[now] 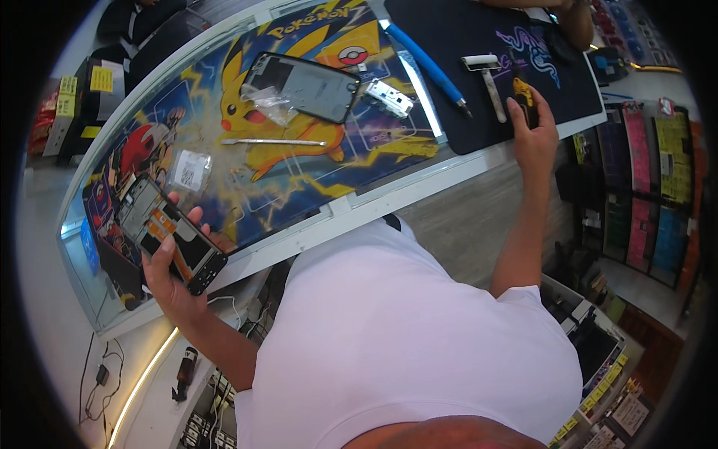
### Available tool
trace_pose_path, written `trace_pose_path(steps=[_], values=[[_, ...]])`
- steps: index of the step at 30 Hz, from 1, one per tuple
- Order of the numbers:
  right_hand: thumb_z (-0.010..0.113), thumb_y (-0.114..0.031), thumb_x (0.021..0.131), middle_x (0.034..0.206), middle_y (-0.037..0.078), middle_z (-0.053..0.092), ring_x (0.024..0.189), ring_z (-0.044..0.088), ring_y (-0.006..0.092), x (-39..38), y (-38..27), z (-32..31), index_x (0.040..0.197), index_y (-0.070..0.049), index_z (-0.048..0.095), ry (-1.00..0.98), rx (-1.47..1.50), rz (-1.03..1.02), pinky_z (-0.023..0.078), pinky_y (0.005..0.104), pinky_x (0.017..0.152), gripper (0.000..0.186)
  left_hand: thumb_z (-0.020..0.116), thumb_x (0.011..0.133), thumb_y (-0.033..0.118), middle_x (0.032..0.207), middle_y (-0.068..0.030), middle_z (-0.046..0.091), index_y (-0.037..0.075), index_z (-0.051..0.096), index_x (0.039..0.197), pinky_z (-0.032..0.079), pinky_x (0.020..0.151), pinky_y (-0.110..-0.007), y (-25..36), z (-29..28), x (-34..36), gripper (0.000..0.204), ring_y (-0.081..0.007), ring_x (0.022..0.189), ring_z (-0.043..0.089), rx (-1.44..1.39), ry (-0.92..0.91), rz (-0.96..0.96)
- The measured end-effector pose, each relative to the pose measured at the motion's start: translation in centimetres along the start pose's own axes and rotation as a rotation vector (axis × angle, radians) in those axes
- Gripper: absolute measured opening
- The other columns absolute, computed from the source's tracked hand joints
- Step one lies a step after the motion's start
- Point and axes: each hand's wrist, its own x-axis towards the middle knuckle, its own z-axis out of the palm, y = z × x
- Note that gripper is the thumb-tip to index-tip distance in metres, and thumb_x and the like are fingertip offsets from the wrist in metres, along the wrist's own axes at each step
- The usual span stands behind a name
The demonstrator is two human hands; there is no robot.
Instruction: The person uses a yellow rotary tool to work on the internal frame of a disassembled mobile phone. They then open a small plastic bag, remove a tiny component, and attach it to the phone's internal circuitry.
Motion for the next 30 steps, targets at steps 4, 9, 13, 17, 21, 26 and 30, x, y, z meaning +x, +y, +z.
trace_pose_path(steps=[4, 9, 13, 17, 21, 26, 30], values=[[0.077, -0.027, 0.095, 0.110, 0.012, 0.070, 0.103, 0.068, 0.0248, -0.2, 0.4, 1.2, 0.132, -0.006, 0.068, -0.130, 0.037, -0.174, 0.053, 0.0362, 0.090, 0.044, 0.061, 0.093, 0.011, 0.139, -0.0277, 0.060, -0.007, 0.037, 0.152, 0.066, 0.088, -0.040, 0.1, 0.8, 0.6, 0.066, -0.0332, 0.114, 0.071, 0.133, 0.070, 0.033], [0.078, -0.034, 0.097, 0.122, 0.012, 0.071, 0.112, 0.066, 0.0197, 1.3, 2.0, 1.6, 0.134, -0.003, 0.067, 0.016, 0.138, -0.021, 0.050, 0.0335, 0.099, 0.050, 0.061, 0.092, 0.010, 0.135, -0.0249, 0.063, -0.006, 0.041, 0.148, 0.063, 0.093, -0.042, 0.0, -0.9, 0.0, 0.062, -0.0351, 0.113, 0.071, 0.121, 0.158, 0.032], [0.074, -0.042, 0.097, 0.125, 0.014, 0.072, 0.110, 0.068, 0.0236, 3.9, 6.1, 1.0, 0.135, -0.001, 0.066, -0.004, -0.115, 0.055, 0.050, 0.0336, 0.100, 0.057, 0.061, 0.093, 0.009, 0.129, -0.0227, 0.066, -0.004, 0.043, 0.145, 0.063, 0.090, -0.038, -0.1, -2.7, -0.8, 0.056, -0.0316, 0.111, 0.072, 0.214, 0.203, 0.002], [0.069, -0.053, 0.097, 0.134, 0.016, 0.065, 0.125, 0.062, 0.0320, 5.2, 9.0, 0.7, 0.140, -0.009, 0.066, -0.109, -0.369, -0.047, 0.045, 0.0397, 0.109, 0.062, 0.066, 0.095, 0.008, 0.124, -0.0153, 0.065, -0.005, 0.041, 0.146, 0.056, 0.092, -0.030, -0.6, -3.7, -0.9, 0.058, -0.0174, 0.104, 0.068, 0.360, 0.364, -0.036], [0.069, -0.048, 0.099, 0.129, 0.014, 0.068, 0.120, 0.065, 0.0269, 5.9, 4.9, 0.3, 0.137, -0.009, 0.068, -0.041, -0.394, -0.129, 0.047, 0.0377, 0.106, 0.055, 0.067, 0.096, 0.009, 0.134, -0.0135, 0.060, -0.005, 0.036, 0.152, 0.047, 0.102, -0.029, -1.4, -4.0, -0.3, 0.066, -0.0155, 0.116, 0.060, 0.463, 0.329, -0.008], [0.071, -0.025, 0.101, 0.113, 0.005, 0.074, 0.103, 0.067, 0.0109, 2.2, -8.4, 4.3, 0.124, -0.005, 0.075, -0.205, 0.269, -0.340, 0.051, 0.0261, 0.094, 0.031, 0.068, 0.097, 0.012, 0.135, -0.0161, 0.061, -0.003, 0.036, 0.153, 0.048, 0.102, -0.031, -1.8, -4.0, 0.1, 0.067, -0.0181, 0.116, 0.061, 0.666, 0.318, 0.069], [0.075, -0.018, 0.097, 0.104, 0.008, 0.072, 0.092, 0.069, 0.0157, -3.5, -18.3, 9.3, 0.117, -0.004, 0.076, -0.779, 0.299, -0.662, 0.053, 0.0271, 0.082, 0.025, 0.072, 0.094, 0.023, 0.133, -0.0168, 0.061, 0.006, 0.044, 0.153, 0.049, 0.102, -0.036, -1.4, -4.0, -0.4, 0.067, -0.0237, 0.118, 0.061, 1.017, 0.410, -0.088]])
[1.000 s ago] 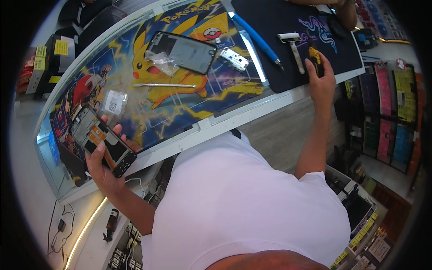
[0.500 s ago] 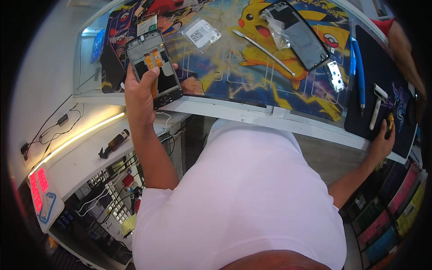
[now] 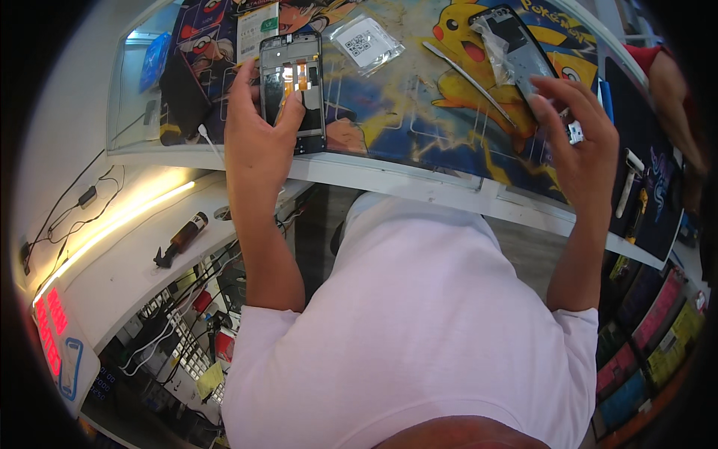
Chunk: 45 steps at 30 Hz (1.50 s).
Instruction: The person uses a yellow rotary tool to work on the internal frame of a disassembled mobile phone. They then open a small plastic bag, remove a tiny component, and attach it to the phone's internal circuitry.
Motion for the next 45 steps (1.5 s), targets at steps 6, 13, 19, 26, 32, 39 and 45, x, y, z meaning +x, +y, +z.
trace_pose_path(steps=[6, 13, 19, 26, 32, 39, 45], values=[[0.076, -0.029, 0.094, 0.104, 0.011, 0.069, 0.096, 0.070, 0.0263, 7.8, -4.4, 7.1, 0.124, -0.007, 0.072, -0.168, -0.124, -0.186, 0.056, 0.0376, 0.083, 0.038, 0.076, 0.090, 0.033, 0.126, -0.0143, 0.058, 0.010, 0.049, 0.149, 0.049, 0.100, -0.044, -0.3, 0.1, -0.4, 0.068, -0.0302, 0.119, 0.058, 0.241, 0.116, 0.145], [0.075, -0.041, 0.093, 0.118, 0.011, 0.068, 0.107, 0.068, 0.0293, 10.1, -6.7, 10.5, 0.139, -0.011, 0.064, -0.219, -0.311, -0.255, 0.055, 0.0402, 0.091, 0.055, 0.079, 0.090, 0.033, 0.119, -0.0071, 0.056, 0.017, 0.058, 0.146, 0.049, 0.086, -0.034, -1.7, 0.9, 0.1, 0.062, -0.0197, 0.100, 0.054, 0.202, 0.269, 0.380], [0.084, -0.037, 0.085, 0.113, 0.011, 0.068, 0.103, 0.067, 0.0280, 11.2, -6.4, 11.2, 0.144, -0.012, 0.058, -0.304, -0.209, -0.177, 0.054, 0.0394, 0.090, 0.070, 0.077, 0.092, 0.030, 0.117, -0.0057, 0.060, 0.014, 0.061, 0.141, 0.048, 0.090, -0.035, -2.0, 0.8, 0.7, 0.053, -0.0213, 0.101, 0.055, 0.123, 0.212, 0.404], [0.088, -0.034, 0.079, 0.096, 0.009, 0.067, 0.089, 0.067, 0.0246, 11.7, -6.4, 11.3, 0.138, -0.012, 0.061, -0.356, -0.116, -0.040, 0.053, 0.0377, 0.081, 0.068, 0.070, 0.096, 0.027, 0.118, -0.0116, 0.059, 0.007, 0.057, 0.139, 0.045, 0.102, -0.045, -2.3, 1.2, 1.0, 0.049, -0.0306, 0.115, 0.056, 0.143, 0.210, 0.493], [0.089, -0.039, 0.077, 0.090, 0.007, 0.066, 0.082, 0.066, 0.0233, 12.1, -6.6, 10.8, 0.125, -0.008, 0.067, -0.348, -0.175, -0.024, 0.053, 0.0377, 0.076, 0.061, 0.063, 0.102, 0.028, 0.120, -0.0126, 0.057, 0.006, 0.057, 0.140, 0.044, 0.103, -0.044, -2.9, 1.5, 1.1, 0.044, -0.0293, 0.116, 0.054, 0.067, 0.215, 0.480], [0.088, -0.049, 0.077, 0.090, 0.009, 0.069, 0.081, 0.067, 0.0257, 12.0, -7.0, 10.8, 0.106, -0.005, 0.070, -0.300, -0.327, -0.062, 0.052, 0.0383, 0.074, 0.056, 0.062, 0.103, 0.028, 0.124, -0.0113, 0.056, 0.007, 0.060, 0.138, 0.044, 0.101, -0.040, -2.6, 1.4, 0.9, 0.041, -0.0269, 0.117, 0.053, -0.113, 0.280, 0.437], [0.086, -0.049, 0.079, 0.089, 0.012, 0.071, 0.083, 0.069, 0.0281, 12.6, -6.8, 10.7, 0.095, -0.004, 0.069, -0.389, -0.252, -0.023, 0.053, 0.0400, 0.073, 0.051, 0.065, 0.102, 0.028, 0.120, -0.0091, 0.059, 0.010, 0.064, 0.134, 0.042, 0.101, -0.039, -2.3, 1.5, 0.8, 0.037, -0.0246, 0.114, 0.052, -0.102, 0.307, 0.543]])
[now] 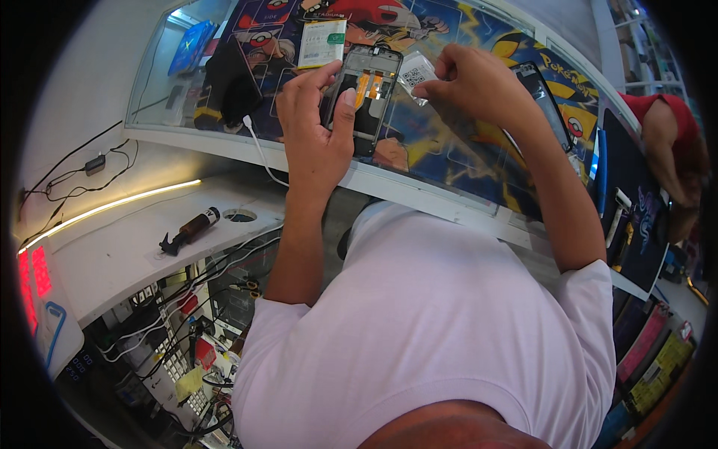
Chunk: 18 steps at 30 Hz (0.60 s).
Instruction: The person uses a yellow rotary tool to work on the internal frame of a disassembled mobile phone. They then open a small plastic bag, remove a tiny component, and attach it to the phone's internal circuitry.
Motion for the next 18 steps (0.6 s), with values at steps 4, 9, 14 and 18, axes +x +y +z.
trace_pose_path(steps=[4, 9, 14, 18], values=[[0.084, -0.047, 0.081, 0.088, 0.016, 0.073, 0.086, 0.071, 0.0325, 0.4, 0.3, -1.0, 0.094, -0.004, 0.071, -0.075, 0.076, 0.045, 0.054, 0.0426, 0.076, 0.047, 0.067, 0.101, 0.027, 0.114, -0.0060, 0.063, 0.013, 0.067, 0.132, 0.042, 0.101, -0.037, 1.0, 0.2, 0.8, 0.034, -0.0224, 0.111, 0.053, -0.043, -0.060, 0.069], [0.083, -0.045, 0.083, 0.090, 0.014, 0.074, 0.085, 0.071, 0.0310, -0.6, 0.0, -0.3, 0.098, -0.006, 0.073, 0.116, -0.019, -0.043, 0.055, 0.0411, 0.075, 0.044, 0.070, 0.097, 0.026, 0.114, -0.0058, 0.067, 0.012, 0.069, 0.127, 0.042, 0.103, -0.040, 1.9, 0.9, 3.0, 0.033, -0.0257, 0.114, 0.055, -0.015, -0.148, 0.225], [0.080, -0.040, 0.088, 0.094, 0.011, 0.075, 0.085, 0.072, 0.0283, -1.4, 0.5, 0.9, 0.098, -0.006, 0.073, 0.215, -0.130, -0.162, 0.056, 0.0389, 0.077, 0.037, 0.073, 0.092, 0.026, 0.117, -0.0048, 0.069, 0.012, 0.072, 0.123, 0.044, 0.103, -0.043, 2.3, 2.4, 3.9, 0.034, -0.0266, 0.121, 0.056, 0.294, -0.255, 0.501], [0.078, -0.038, 0.090, 0.092, 0.011, 0.076, 0.082, 0.073, 0.0262, -1.3, 2.0, -0.5, 0.102, -0.005, 0.074, 0.033, 0.024, -0.056, 0.056, 0.0381, 0.077, 0.035, 0.071, 0.091, 0.024, 0.118, -0.0056, 0.070, 0.011, 0.073, 0.118, 0.044, 0.105, -0.043, 2.9, 4.2, 4.8, 0.030, -0.0250, 0.122, 0.059, 0.357, -0.359, 0.607]])
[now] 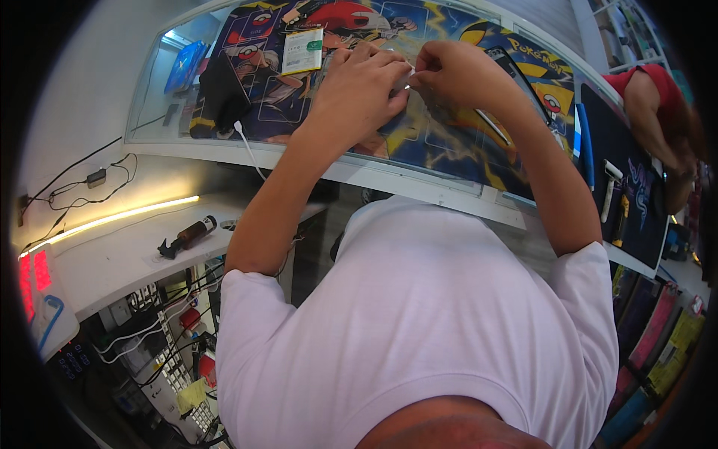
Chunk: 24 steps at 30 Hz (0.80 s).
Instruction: The person uses a yellow rotary tool to work on the internal frame of a disassembled mobile phone. They then open a small plastic bag, remove a tiny component, and attach it to the phone's internal circuitry.
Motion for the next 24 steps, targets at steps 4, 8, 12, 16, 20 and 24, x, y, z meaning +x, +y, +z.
trace_pose_path(steps=[4, 8, 12, 16, 20, 24], values=[[0.076, -0.039, 0.092, 0.088, 0.010, 0.075, 0.078, 0.071, 0.0213, -2.0, 1.0, -2.4, 0.105, -0.005, 0.075, 0.110, 0.073, 0.052, 0.055, 0.0352, 0.074, 0.036, 0.069, 0.090, 0.021, 0.116, -0.0075, 0.071, 0.008, 0.073, 0.112, 0.050, 0.097, -0.041, -0.2, 0.5, 1.5, 0.026, -0.0259, 0.112, 0.066, -0.045, -0.111, 0.003], [0.075, -0.036, 0.096, 0.086, 0.006, 0.073, 0.076, 0.066, 0.0139, -4.9, 1.9, -4.6, 0.112, -0.006, 0.075, 0.117, 0.194, 0.099, 0.053, 0.0289, 0.074, 0.033, 0.068, 0.089, 0.013, 0.113, -0.0122, 0.072, 0.005, 0.071, 0.115, 0.056, 0.088, -0.038, 0.1, -0.3, 2.2, 0.028, -0.0301, 0.098, 0.070, -0.195, -0.137, -0.202], [0.075, -0.031, 0.097, 0.099, 0.004, 0.074, 0.083, 0.066, 0.0121, -6.6, 1.7, -4.1, 0.123, -0.008, 0.072, 0.202, 0.385, -0.010, 0.052, 0.0267, 0.076, 0.035, 0.067, 0.095, 0.015, 0.111, -0.0074, 0.074, 0.003, 0.070, 0.122, 0.055, 0.082, -0.032, 0.4, -2.4, 3.7, 0.030, -0.0182, 0.092, 0.070, -0.541, -0.060, -0.443], [0.079, -0.028, 0.095, 0.114, 0.004, 0.069, 0.094, 0.065, 0.0086, -7.1, 0.4, -2.9, 0.140, -0.009, 0.062, 0.374, 0.461, -0.240, 0.054, 0.0242, 0.083, 0.051, 0.068, 0.101, 0.019, 0.111, -0.0034, 0.072, 0.003, 0.068, 0.129, 0.054, 0.079, -0.026, 2.0, -4.6, 4.4, 0.033, -0.0081, 0.093, 0.066, -1.149, 0.034, -0.482], [0.075, -0.014, 0.098, 0.098, 0.000, 0.065, 0.087, 0.061, 0.0054, -8.7, -0.9, -2.6, 0.137, -0.004, 0.061, 0.315, 1.075, -0.149, 0.050, 0.0195, 0.077, 0.043, 0.069, 0.103, 0.024, 0.118, -0.0064, 0.071, 0.001, 0.065, 0.133, 0.055, 0.079, -0.025, 4.6, -5.7, 3.8, 0.038, -0.0079, 0.095, 0.066, -1.347, 0.201, -0.443], [0.075, -0.014, 0.098, 0.096, 0.000, 0.065, 0.085, 0.060, 0.0047, -10.1, -1.2, -2.5, 0.139, -0.003, 0.058, 0.373, 1.201, -0.170, 0.050, 0.0200, 0.076, 0.046, 0.068, 0.103, 0.025, 0.112, -0.0069, 0.073, 0.002, 0.067, 0.128, 0.057, 0.075, -0.027, 6.0, -5.7, 3.4, 0.034, -0.0109, 0.090, 0.068, -1.501, 0.244, -0.475]])
